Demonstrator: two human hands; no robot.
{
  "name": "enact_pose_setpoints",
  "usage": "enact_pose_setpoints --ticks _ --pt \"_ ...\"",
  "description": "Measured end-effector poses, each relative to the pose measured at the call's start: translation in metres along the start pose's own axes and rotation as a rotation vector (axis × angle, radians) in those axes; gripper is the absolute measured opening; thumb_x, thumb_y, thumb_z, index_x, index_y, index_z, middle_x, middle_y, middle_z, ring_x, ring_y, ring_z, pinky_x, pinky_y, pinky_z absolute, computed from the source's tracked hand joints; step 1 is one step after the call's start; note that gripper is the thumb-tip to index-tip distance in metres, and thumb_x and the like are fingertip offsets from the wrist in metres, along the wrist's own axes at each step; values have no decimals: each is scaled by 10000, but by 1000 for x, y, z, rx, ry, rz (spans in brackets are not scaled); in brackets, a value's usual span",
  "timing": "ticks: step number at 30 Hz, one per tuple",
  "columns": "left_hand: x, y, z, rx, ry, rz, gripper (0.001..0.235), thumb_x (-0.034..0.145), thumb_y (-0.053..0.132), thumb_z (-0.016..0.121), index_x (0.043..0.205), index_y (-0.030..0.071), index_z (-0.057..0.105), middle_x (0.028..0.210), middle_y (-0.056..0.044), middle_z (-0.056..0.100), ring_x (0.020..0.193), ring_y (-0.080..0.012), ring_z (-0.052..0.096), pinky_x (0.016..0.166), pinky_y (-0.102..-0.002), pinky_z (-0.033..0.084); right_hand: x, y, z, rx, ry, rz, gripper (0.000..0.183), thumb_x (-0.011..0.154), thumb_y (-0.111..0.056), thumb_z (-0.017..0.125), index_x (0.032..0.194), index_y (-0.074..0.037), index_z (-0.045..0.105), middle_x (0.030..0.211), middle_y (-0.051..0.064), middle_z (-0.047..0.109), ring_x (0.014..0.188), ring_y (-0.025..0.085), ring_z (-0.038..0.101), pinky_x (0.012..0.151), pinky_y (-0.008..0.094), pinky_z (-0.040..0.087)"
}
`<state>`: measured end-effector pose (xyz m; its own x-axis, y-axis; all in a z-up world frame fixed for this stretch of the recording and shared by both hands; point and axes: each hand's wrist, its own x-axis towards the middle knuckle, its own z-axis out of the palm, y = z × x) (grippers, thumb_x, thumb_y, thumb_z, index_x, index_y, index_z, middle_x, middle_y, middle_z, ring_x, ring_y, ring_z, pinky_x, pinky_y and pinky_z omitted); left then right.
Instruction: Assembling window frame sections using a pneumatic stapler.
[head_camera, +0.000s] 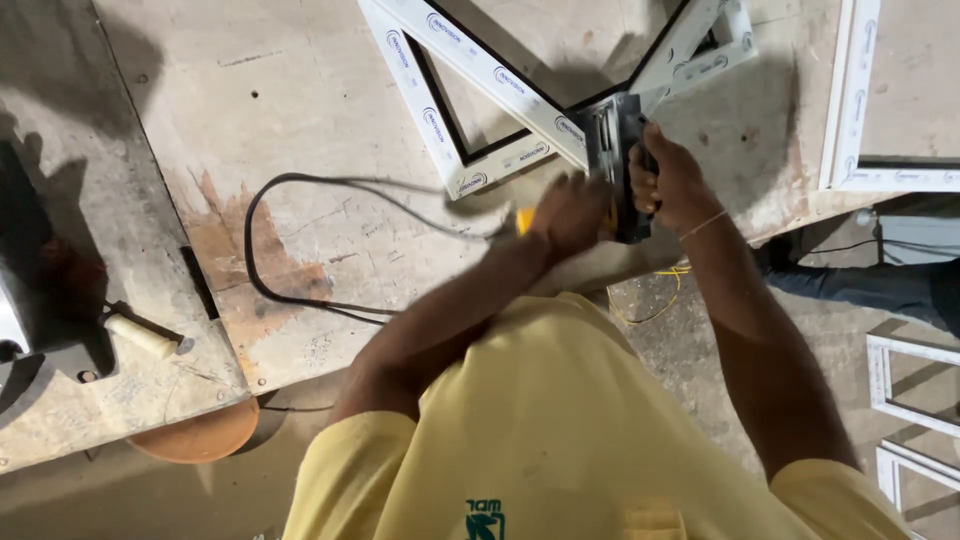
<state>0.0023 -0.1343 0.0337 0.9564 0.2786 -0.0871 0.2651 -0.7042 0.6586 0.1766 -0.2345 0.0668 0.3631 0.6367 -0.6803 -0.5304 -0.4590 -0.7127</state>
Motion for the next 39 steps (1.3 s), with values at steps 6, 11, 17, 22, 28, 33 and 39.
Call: enact_pose_setpoints --ticks 6,11,17,22,28,33,39 --pt "-2 -3 10 17 96 74 594 827 355 756 1315 73 569 1235 -135 569 1176 -332 542 1022 -476 456 -4 -4 4 -38 -17 -33 487 1047 -591 516 929 -121 557 548 -38 363 392 95 319 395 278 285" --pt "50 -35 -3 213 273 16 496 856 389 739 1186 44 606 1174 -150 587 1140 -358 578 966 -479 469 -3 -1 6 -54 -38 -75 503 1046 -592 517 926 -105 558 547 -35 356 391 98 317 395 287 289" --pt "43 -36 -20 180 312 62 551 866 480 781 1148 38 612 1148 -130 611 1086 -349 623 945 -463 486 -1 1 7 -52 52 -34 508 1018 -606 544 922 -107 559 536 -33 355 377 95 303 375 289 262" --pt "-6 -7 6 167 166 113 770 733 462 804 1328 38 562 1206 -136 594 1106 -334 602 967 -483 456 -5 1 10 -38 30 -53 500 1014 -605 563 929 -112 566 549 -35 370 387 94 319 392 286 276" --pt "11 -21 11 182 195 95 717 799 435 768 1375 69 546 1294 -134 581 1184 -324 564 1051 -520 415 -4 7 5 -31 31 -57 495 1026 -596 573 928 -112 555 558 -37 370 395 94 321 397 284 274" --pt "45 -31 -36 214 303 38 557 818 421 735 1251 98 601 1203 -104 621 1204 -320 564 1013 -540 415 -5 1 6 -35 9 -63 503 1029 -603 552 949 -106 566 553 -39 359 392 94 308 393 286 276" --pt "17 -20 4 218 138 70 477 857 367 730 1192 47 615 1213 -150 601 1151 -333 571 989 -493 438 -3 3 6 -22 36 -29 497 1021 -608 549 941 -118 540 544 -47 338 385 87 290 385 278 253"
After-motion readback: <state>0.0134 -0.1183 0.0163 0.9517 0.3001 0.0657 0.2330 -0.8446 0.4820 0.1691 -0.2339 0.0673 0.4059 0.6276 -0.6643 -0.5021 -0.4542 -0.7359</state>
